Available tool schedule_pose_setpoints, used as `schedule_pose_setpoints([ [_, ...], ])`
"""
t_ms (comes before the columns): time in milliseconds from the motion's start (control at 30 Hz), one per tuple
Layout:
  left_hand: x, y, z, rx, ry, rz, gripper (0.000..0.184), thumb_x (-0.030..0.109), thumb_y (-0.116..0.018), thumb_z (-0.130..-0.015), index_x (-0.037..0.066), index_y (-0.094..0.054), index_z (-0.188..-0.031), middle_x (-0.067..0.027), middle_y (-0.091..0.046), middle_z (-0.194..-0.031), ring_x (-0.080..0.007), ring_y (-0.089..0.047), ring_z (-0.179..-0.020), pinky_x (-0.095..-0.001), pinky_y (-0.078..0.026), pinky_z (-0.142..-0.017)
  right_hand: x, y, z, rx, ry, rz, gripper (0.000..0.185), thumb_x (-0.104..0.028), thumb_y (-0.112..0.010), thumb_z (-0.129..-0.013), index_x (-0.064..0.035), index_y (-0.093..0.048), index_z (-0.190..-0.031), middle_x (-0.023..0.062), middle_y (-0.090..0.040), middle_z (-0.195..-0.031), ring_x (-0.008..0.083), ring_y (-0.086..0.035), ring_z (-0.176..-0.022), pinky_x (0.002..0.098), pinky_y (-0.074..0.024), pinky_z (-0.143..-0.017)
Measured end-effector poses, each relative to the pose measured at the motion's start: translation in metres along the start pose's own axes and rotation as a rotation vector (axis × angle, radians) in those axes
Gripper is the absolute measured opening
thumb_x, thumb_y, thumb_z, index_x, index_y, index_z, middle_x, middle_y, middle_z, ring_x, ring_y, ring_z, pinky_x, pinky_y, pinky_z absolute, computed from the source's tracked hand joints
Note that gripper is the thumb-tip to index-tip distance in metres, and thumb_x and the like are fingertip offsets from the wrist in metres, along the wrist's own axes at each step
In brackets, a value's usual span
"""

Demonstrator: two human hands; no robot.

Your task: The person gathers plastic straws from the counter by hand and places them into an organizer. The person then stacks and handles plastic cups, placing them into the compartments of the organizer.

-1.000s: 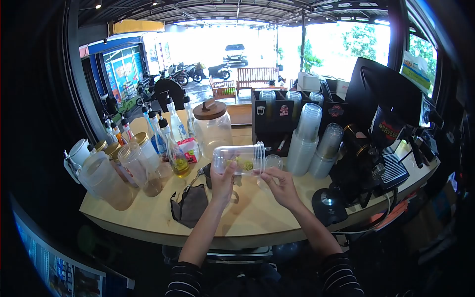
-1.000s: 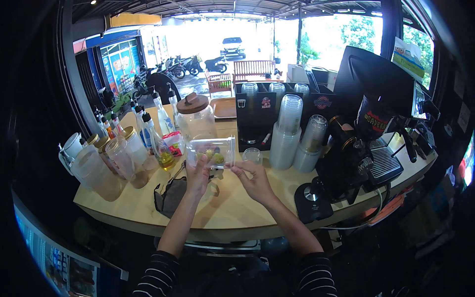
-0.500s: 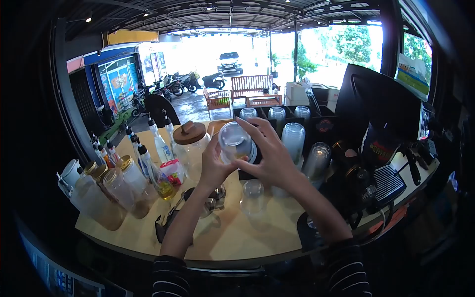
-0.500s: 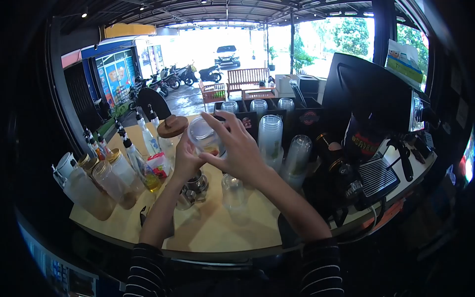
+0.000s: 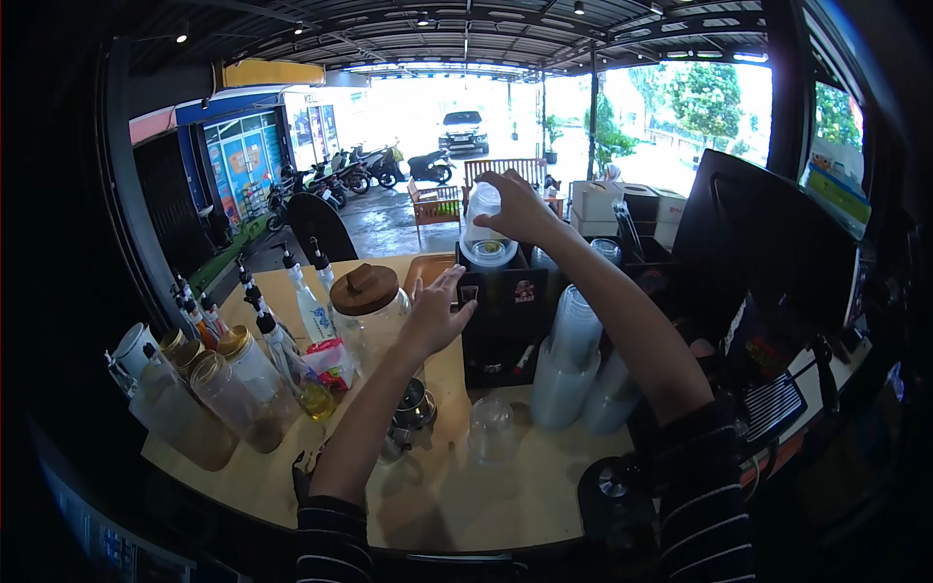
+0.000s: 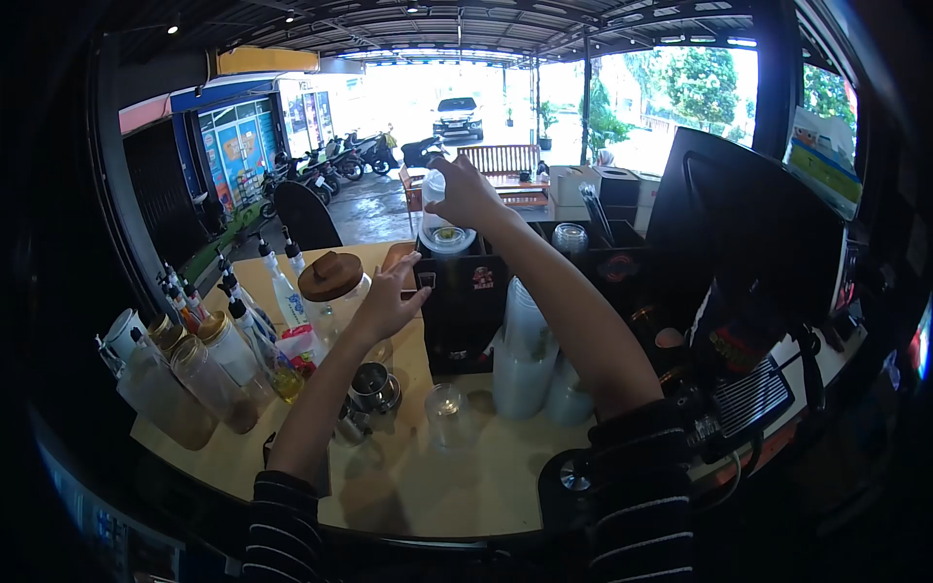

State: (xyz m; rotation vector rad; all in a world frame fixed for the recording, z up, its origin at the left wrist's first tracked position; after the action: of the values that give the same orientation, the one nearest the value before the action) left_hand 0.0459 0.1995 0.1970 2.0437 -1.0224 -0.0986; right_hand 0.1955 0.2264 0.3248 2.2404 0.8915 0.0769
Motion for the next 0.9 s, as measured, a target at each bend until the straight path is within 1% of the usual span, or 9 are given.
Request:
schedule_pose_setpoints([
  [100, 0.006, 0.002, 0.002, -0.017, -0.059, -0.156, 0.056, 0.028, -0.057, -0.082, 0.000, -0.042, -0.128, -0.0161, -0.046, -0.130, -0.0250, -0.040, -0.125, -0.0516, -0.013, -0.108, 0.023, -0.019, -0.016, -0.106, -0.044, 0.033, 0.061, -0.028, -0.078, -0.060, -0.0118, -0.056, -0.114, 0.0196, -0.058, -0.102, 0.0339, -0.052, -0.104, 0.0416, -0.0410, -0.090],
  [167, 0.008, 0.003, 0.005, -0.006, -0.070, -0.187, 0.055, 0.027, -0.057, -0.082, 0.000, -0.042, -0.127, -0.0154, -0.046, -0.130, -0.0237, -0.040, -0.125, -0.0513, -0.011, -0.108, 0.029, -0.030, -0.022, -0.258, -0.081, 0.094, 0.063, -0.031, -0.079, -0.054, -0.0107, -0.058, -0.110, 0.0178, -0.059, -0.104, 0.0322, -0.056, -0.099, 0.0387, -0.0454, -0.088],
  [200, 0.009, 0.003, 0.007, 0.008, -0.088, -0.216, 0.055, 0.027, -0.057, -0.081, 0.000, -0.042, -0.127, -0.0148, -0.046, -0.130, -0.0225, -0.040, -0.125, -0.0509, -0.010, -0.109, 0.032, -0.034, -0.026, -0.271, -0.075, 0.070, 0.067, -0.037, -0.079, -0.054, -0.0129, -0.059, -0.113, 0.0186, -0.061, -0.106, 0.0327, -0.056, -0.101, 0.0394, -0.0419, -0.091],
  [233, 0.010, 0.003, 0.007, 0.001, -0.081, -0.217, 0.055, 0.027, -0.057, -0.081, 0.000, -0.042, -0.127, -0.0148, -0.046, -0.130, -0.0225, -0.040, -0.125, -0.0509, -0.010, -0.109, 0.029, -0.034, -0.028, -0.247, -0.044, 0.091, 0.063, -0.033, -0.079, -0.052, -0.0107, -0.061, -0.107, 0.0172, -0.062, -0.100, 0.0307, -0.059, -0.096, 0.0373, -0.0467, -0.085],
  [433, 0.010, 0.004, 0.007, 0.011, -0.064, -0.189, 0.057, 0.027, -0.058, -0.080, 0.002, -0.042, -0.128, -0.0122, -0.047, -0.130, -0.0212, -0.040, -0.124, -0.0502, -0.012, -0.109, 0.030, -0.030, -0.031, -0.478, -0.223, 0.058, 0.066, -0.033, -0.078, -0.049, -0.0102, -0.063, -0.110, 0.0180, -0.063, -0.100, 0.0271, -0.062, -0.090, 0.0332, -0.0479, -0.082],
  [567, 0.011, 0.003, 0.007, 0.007, -0.056, -0.186, 0.057, 0.027, -0.058, -0.080, 0.003, -0.042, -0.129, -0.0108, -0.046, -0.131, -0.0207, -0.041, -0.124, -0.0502, -0.014, -0.108, 0.033, -0.044, -0.021, -0.534, -0.221, 0.158, 0.070, -0.035, -0.076, -0.050, -0.0077, -0.061, -0.113, 0.0183, -0.063, -0.102, 0.0289, -0.063, -0.083, 0.0338, -0.0482, -0.083],
  [633, 0.009, 0.003, 0.007, 0.006, -0.052, -0.182, 0.057, 0.027, -0.058, -0.080, 0.003, -0.042, -0.129, -0.0105, -0.045, -0.132, -0.0208, -0.041, -0.124, -0.0501, -0.015, -0.108, 0.029, -0.048, -0.020, -0.542, -0.202, 0.178, 0.071, -0.033, -0.075, -0.052, -0.0066, -0.059, -0.115, 0.0179, -0.062, -0.104, 0.0283, -0.064, -0.081, 0.0341, -0.0520, -0.076],
  [733, 0.008, 0.001, 0.007, -0.009, -0.058, -0.181, 0.059, 0.028, -0.060, -0.080, 0.005, -0.039, -0.130, -0.0099, -0.043, -0.133, -0.0263, -0.041, -0.123, -0.0524, -0.019, -0.106, 0.025, -0.056, -0.013, -0.764, -0.330, 0.231, 0.073, -0.028, -0.075, -0.056, -0.0067, -0.053, -0.122, 0.0172, -0.059, -0.109, 0.0241, -0.064, -0.083, 0.0297, -0.0557, -0.058],
  [900, 0.009, 0.002, 0.007, -0.006, -0.045, -0.169, 0.058, 0.027, -0.060, -0.080, 0.006, -0.039, -0.130, -0.0094, -0.043, -0.133, -0.0262, -0.042, -0.122, -0.0519, -0.019, -0.106, 0.026, -0.070, -0.009, -0.842, -0.324, 0.292, 0.075, -0.030, -0.077, -0.059, -0.0068, -0.050, -0.125, 0.0145, -0.053, -0.120, 0.0251, -0.064, -0.084, 0.0304, -0.0564, -0.058],
])
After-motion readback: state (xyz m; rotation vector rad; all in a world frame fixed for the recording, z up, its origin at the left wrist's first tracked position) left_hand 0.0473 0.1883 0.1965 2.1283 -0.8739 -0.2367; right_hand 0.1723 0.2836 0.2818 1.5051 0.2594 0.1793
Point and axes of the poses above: each hand's wrist, its own z-axis away from the middle knuckle, its own y-axis out of the back of the hand, x = y × z, the point moved 5 cm from there along -z, towards the middle knuckle
